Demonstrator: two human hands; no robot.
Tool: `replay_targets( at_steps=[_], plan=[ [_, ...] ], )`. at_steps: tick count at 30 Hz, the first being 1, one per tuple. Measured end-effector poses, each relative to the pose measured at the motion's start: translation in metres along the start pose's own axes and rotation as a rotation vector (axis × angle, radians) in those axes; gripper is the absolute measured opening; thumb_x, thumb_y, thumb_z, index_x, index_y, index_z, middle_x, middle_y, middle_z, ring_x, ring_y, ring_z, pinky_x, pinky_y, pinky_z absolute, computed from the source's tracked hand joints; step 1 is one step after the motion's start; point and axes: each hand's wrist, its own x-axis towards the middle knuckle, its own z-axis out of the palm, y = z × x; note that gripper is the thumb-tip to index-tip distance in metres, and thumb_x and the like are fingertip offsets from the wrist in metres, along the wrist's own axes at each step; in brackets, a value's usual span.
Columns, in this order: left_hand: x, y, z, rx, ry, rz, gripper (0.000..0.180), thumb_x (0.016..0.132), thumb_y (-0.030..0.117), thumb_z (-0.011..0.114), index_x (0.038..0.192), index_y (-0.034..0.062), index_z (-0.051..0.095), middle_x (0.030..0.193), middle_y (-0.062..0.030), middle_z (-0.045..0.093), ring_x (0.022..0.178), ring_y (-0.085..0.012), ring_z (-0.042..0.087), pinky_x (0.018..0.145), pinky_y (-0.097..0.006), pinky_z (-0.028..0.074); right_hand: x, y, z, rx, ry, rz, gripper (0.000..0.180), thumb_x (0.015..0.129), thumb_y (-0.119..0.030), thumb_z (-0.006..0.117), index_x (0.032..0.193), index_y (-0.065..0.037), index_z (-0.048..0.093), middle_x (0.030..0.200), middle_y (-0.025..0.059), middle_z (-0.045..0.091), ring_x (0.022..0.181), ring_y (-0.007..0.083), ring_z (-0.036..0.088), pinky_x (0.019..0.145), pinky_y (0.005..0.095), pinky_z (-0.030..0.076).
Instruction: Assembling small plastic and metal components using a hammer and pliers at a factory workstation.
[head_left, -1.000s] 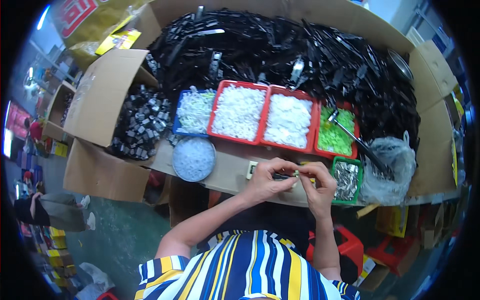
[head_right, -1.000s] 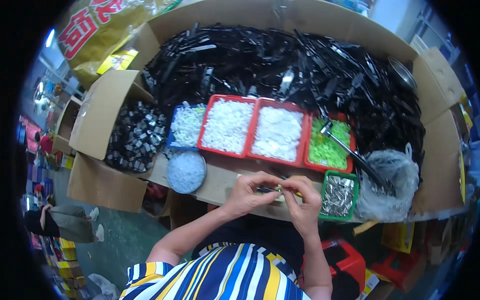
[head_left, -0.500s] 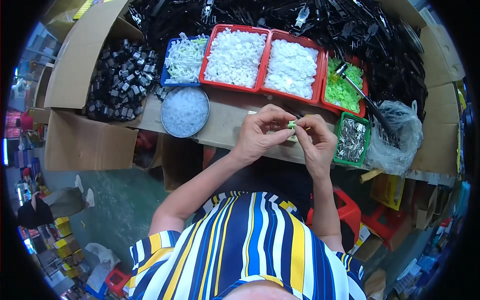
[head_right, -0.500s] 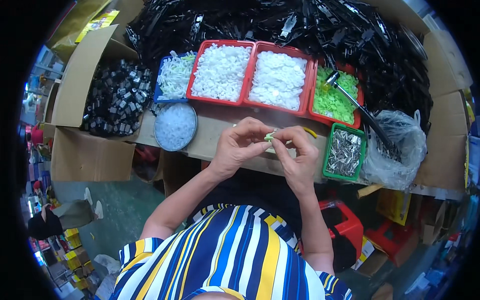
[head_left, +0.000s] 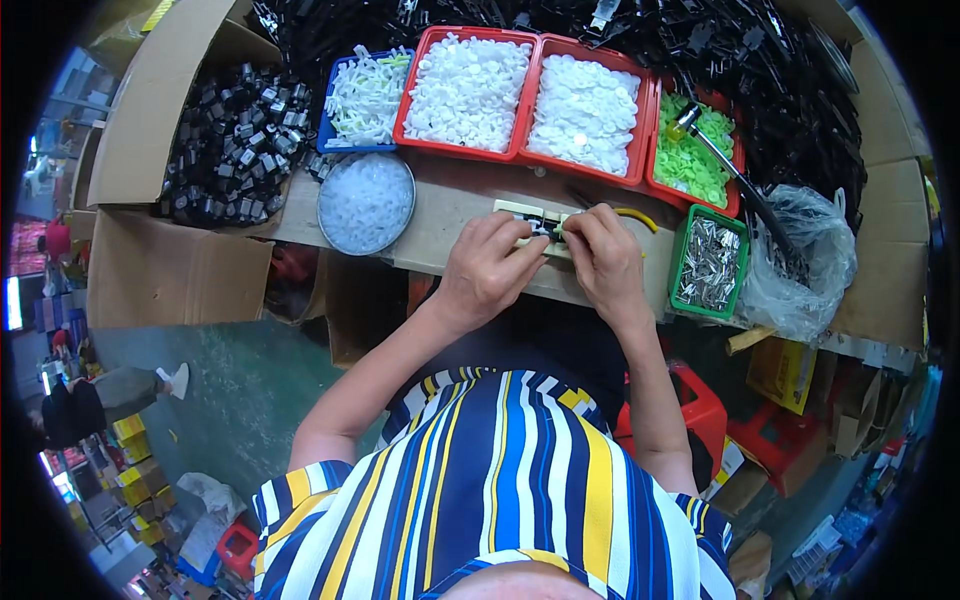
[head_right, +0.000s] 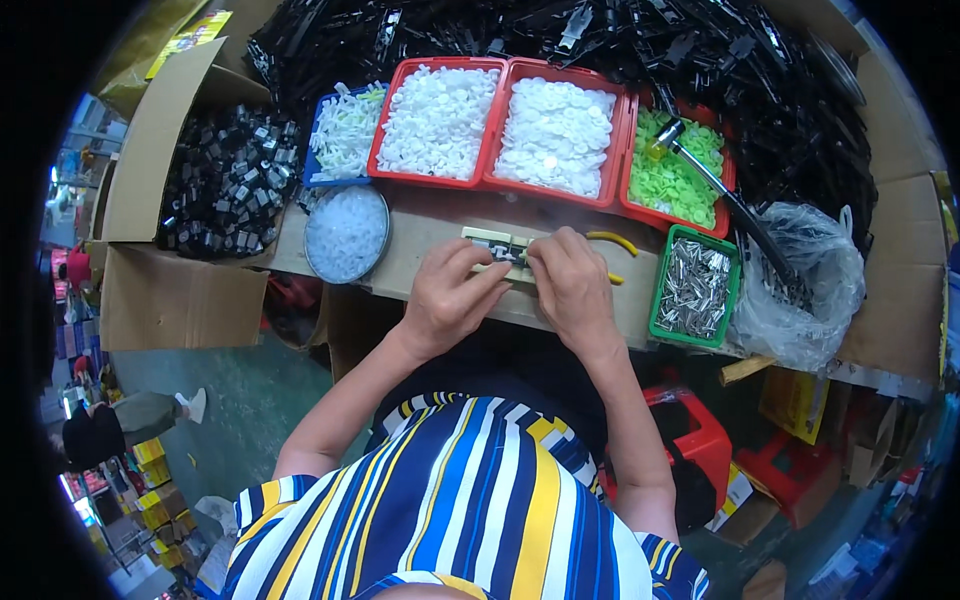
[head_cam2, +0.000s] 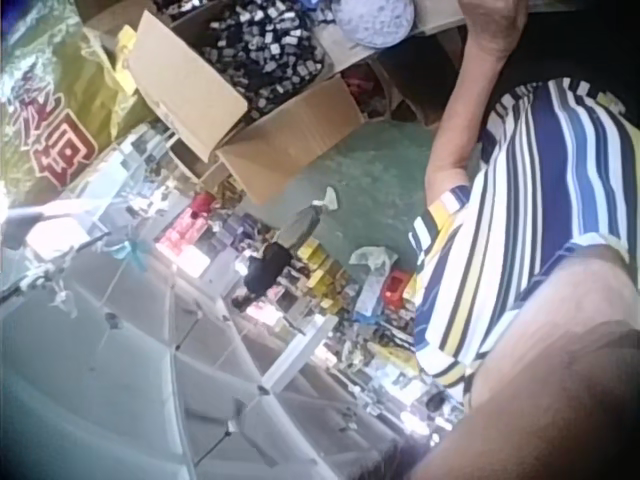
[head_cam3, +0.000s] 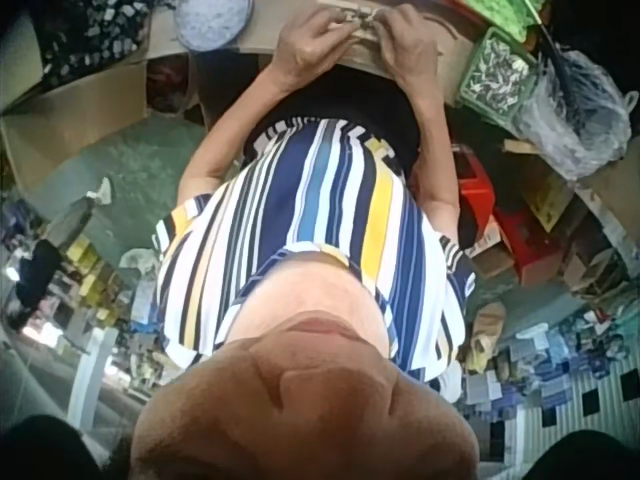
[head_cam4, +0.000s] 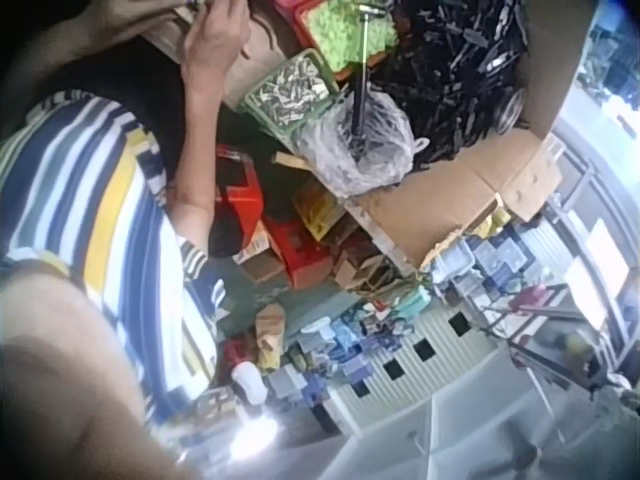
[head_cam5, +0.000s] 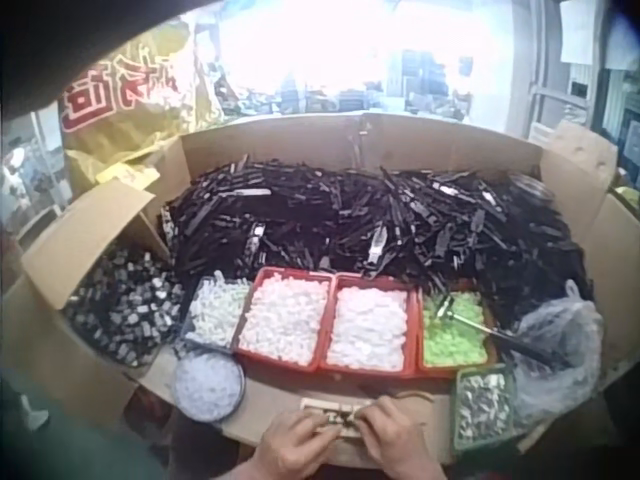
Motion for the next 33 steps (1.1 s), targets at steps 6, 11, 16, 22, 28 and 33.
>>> replay_targets(
  at_steps=[6, 11, 16, 22, 28, 33],
  plan=[
    [-0.008, -0.006, 0.01, 0.195, -0.04, 0.126, 0.029, 0.076, 0.012, 0.076, 0.105, 0.008, 0.07, 0.105, -0.0074, 0.059, 0.105, -0.0248, 0.054, 0.084, -0.038, 0.044, 0.006, 0.0, 0.005, -0.001, -0.04, -0.017, 0.008, 0.081, -0.002, 0.066, 0.087, -0.003, 0.06, 0.081, 0.0123, 0.055, 0.079, 0.0327, 0.058, 0.066, 0.0437, 0.044],
    [-0.012, -0.014, 0.014, 0.232, -0.077, 0.15, 0.029, 0.079, 0.016, 0.074, 0.107, 0.009, 0.07, 0.107, -0.0067, 0.059, 0.108, -0.0239, 0.053, 0.083, -0.036, 0.041, 0.01, 0.0, 0.002, 0.016, -0.091, -0.028, 0.009, 0.079, -0.001, 0.066, 0.086, -0.001, 0.061, 0.079, 0.0134, 0.054, 0.076, 0.0338, 0.058, 0.064, 0.0441, 0.044],
    [-0.013, -0.016, 0.014, 0.316, -0.097, 0.179, 0.027, 0.083, 0.018, 0.07, 0.109, 0.0101, 0.069, 0.108, -0.0056, 0.059, 0.107, -0.0224, 0.053, 0.086, -0.036, 0.038, 0.012, 0.0, 0.002, 0.062, -0.13, 0.008, 0.009, 0.08, 0.0, 0.066, 0.088, 0.0, 0.062, 0.08, 0.0147, 0.054, 0.075, 0.0349, 0.058, 0.064, 0.0438, 0.044],
    [-0.009, -0.017, 0.015, 0.31, -0.11, 0.199, 0.027, 0.083, 0.018, 0.07, 0.109, 0.0093, 0.068, 0.109, -0.0057, 0.059, 0.108, -0.0222, 0.052, 0.087, -0.036, 0.038, 0.011, 0.0, -0.002, 0.033, -0.117, 0.001, 0.014, 0.081, -0.001, 0.066, 0.095, 0.001, 0.064, 0.085, 0.015, 0.055, 0.076, 0.0336, 0.059, 0.065, 0.0426, 0.045],
    [-0.01, -0.017, 0.015, 0.285, -0.15, 0.196, 0.035, 0.08, 0.013, 0.059, 0.114, 0.0075, 0.064, 0.112, -0.0076, 0.059, 0.113, -0.024, 0.053, 0.092, -0.039, 0.037, 0.004, 0.002, -0.001, -0.11, -0.147, -0.138, 0.02, 0.075, -0.002, 0.064, 0.095, 0.0, 0.065, 0.082, 0.0128, 0.054, 0.083, 0.0323, 0.058, 0.07, 0.0434, 0.046],
    [-0.012, -0.013, 0.015, 0.337, -0.084, 0.187, 0.03, 0.081, 0.019, 0.072, 0.109, 0.0113, 0.068, 0.107, -0.006, 0.062, 0.111, -0.0239, 0.054, 0.091, -0.04, 0.037, 0.001, -0.003, 0.0, -0.058, -0.115, -0.142, 0.017, 0.077, -0.003, 0.064, 0.093, 0.002, 0.063, 0.084, 0.0133, 0.054, 0.085, 0.0321, 0.059, 0.072, 0.0425, 0.047]
  ],
)
